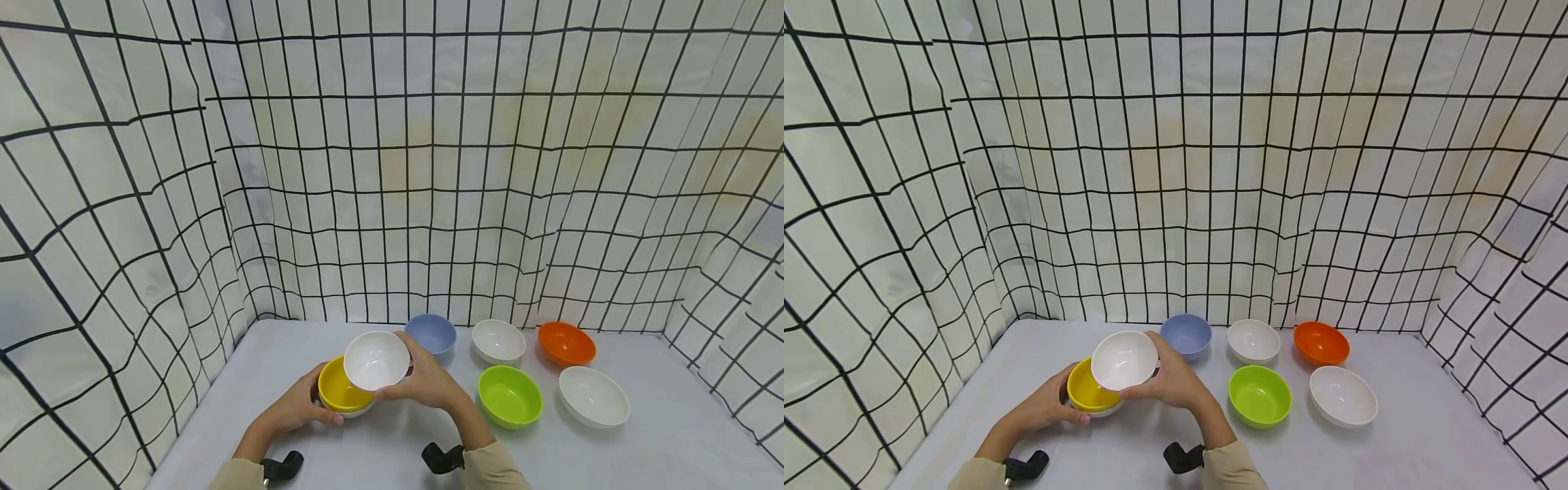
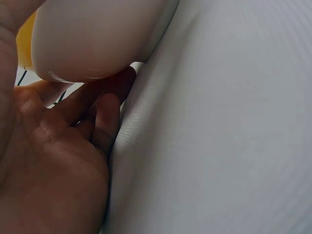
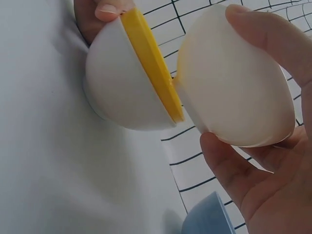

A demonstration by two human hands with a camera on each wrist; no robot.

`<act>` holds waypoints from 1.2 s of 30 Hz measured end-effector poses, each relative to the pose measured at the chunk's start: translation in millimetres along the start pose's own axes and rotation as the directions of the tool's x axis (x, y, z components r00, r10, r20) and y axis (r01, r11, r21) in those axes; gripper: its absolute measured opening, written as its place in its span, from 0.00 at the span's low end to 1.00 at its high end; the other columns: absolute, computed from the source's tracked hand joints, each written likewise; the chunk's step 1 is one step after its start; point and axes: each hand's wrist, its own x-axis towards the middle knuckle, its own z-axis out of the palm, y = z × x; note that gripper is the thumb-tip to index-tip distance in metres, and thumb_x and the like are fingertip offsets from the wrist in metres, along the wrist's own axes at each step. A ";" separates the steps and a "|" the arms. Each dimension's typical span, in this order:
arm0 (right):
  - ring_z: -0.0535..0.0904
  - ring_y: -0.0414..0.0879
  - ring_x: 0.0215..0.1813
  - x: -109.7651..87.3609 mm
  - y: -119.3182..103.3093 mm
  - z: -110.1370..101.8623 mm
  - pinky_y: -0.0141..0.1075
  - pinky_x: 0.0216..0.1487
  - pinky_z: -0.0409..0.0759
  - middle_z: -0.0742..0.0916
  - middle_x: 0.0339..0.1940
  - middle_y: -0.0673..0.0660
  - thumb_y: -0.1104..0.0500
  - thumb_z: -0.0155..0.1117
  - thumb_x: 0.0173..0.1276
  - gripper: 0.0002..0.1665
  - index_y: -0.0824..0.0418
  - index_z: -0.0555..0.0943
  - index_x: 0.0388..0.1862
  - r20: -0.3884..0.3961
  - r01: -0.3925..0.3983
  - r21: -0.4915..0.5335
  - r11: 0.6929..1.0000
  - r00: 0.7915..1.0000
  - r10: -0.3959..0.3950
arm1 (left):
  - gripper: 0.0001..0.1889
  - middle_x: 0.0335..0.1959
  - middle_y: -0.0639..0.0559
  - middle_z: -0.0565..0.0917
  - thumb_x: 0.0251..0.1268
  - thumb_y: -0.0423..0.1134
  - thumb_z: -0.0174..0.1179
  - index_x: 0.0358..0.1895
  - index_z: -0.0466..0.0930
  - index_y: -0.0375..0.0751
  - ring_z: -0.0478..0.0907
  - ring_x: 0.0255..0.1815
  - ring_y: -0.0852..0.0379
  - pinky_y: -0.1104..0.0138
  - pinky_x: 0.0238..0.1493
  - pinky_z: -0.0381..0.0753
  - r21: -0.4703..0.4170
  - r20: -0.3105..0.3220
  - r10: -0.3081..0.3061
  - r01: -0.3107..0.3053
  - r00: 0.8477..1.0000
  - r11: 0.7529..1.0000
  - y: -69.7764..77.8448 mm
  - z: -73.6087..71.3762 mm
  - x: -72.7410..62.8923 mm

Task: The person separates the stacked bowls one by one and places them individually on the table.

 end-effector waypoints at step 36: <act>0.77 0.54 0.60 -22.8 16.2 -65.3 0.50 0.59 0.83 0.80 0.66 0.59 0.51 0.87 0.46 0.62 0.54 0.63 0.78 0.092 -0.159 -0.113 0.981 0.981 0.169 | 0.55 0.76 0.44 0.70 0.47 0.47 0.82 0.78 0.58 0.44 0.64 0.78 0.38 0.38 0.80 0.55 -0.006 -0.013 -0.028 0.027 1.000 1.000 3.3 2.4 0.0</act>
